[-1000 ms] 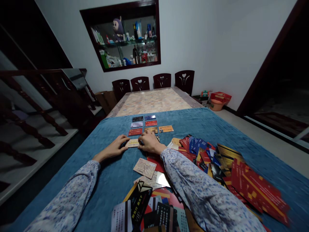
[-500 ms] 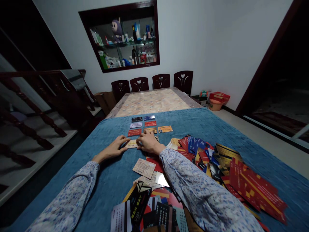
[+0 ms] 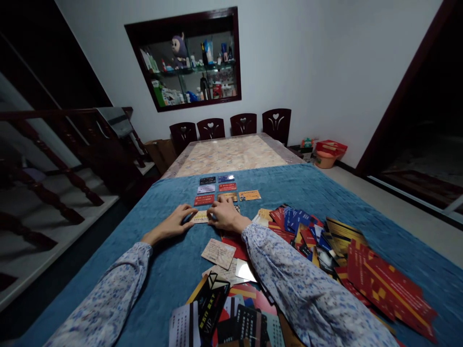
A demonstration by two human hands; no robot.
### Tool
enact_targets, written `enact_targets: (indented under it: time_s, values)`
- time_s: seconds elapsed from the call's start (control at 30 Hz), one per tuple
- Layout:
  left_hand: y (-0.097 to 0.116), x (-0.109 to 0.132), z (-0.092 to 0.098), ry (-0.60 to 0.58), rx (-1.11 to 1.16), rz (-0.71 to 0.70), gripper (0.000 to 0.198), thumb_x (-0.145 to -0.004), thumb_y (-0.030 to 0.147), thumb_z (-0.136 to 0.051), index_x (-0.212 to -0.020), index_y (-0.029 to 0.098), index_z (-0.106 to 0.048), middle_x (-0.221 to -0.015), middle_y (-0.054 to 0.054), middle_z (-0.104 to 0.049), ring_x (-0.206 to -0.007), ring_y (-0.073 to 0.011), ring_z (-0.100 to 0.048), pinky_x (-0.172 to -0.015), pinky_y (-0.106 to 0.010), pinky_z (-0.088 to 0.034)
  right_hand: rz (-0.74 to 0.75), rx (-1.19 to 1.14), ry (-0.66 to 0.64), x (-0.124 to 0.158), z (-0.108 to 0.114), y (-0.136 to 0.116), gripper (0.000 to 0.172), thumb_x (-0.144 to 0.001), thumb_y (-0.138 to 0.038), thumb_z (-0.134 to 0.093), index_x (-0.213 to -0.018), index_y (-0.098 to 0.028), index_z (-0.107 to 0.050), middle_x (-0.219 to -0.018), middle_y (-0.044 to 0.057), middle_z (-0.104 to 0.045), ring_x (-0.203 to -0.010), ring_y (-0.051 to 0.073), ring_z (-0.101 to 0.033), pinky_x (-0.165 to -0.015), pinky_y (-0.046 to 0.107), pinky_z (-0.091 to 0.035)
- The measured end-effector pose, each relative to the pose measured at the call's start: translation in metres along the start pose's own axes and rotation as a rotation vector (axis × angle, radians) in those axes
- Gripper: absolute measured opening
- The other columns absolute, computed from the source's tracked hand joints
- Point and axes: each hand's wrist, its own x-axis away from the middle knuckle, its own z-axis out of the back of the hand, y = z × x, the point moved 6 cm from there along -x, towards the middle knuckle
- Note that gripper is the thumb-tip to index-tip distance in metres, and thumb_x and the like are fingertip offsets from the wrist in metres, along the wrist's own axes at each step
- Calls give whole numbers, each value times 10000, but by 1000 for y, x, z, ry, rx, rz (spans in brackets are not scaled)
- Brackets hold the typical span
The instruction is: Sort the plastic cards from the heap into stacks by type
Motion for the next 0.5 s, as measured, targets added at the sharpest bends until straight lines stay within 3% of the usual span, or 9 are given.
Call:
enact_targets:
  time_s: [0.27,0.5]
  values:
    - [3,0,2,-19,-40,10,360,-849,250,-573,-1203,194,-606,-1189,-100,-555,-1110,-269,-492,-1048,-471,-389,8,-1,-5,0,2,-1,233,-875,-425,-654,-1025,-258,-717,-1155,90,-650,-1157,311,-397,-855,400,-318]
    - [7,1,6,51,-109,11,389,-836,279,-594,-1218,210,-615,-1251,-111,-556,-1176,-301,-444,-1022,-517,-378,-10,35,10,5,19,-1,353,-899,-438,-623,-1189,-244,-679,-1213,121,-640,-1189,315,-401,-905,430,-314]
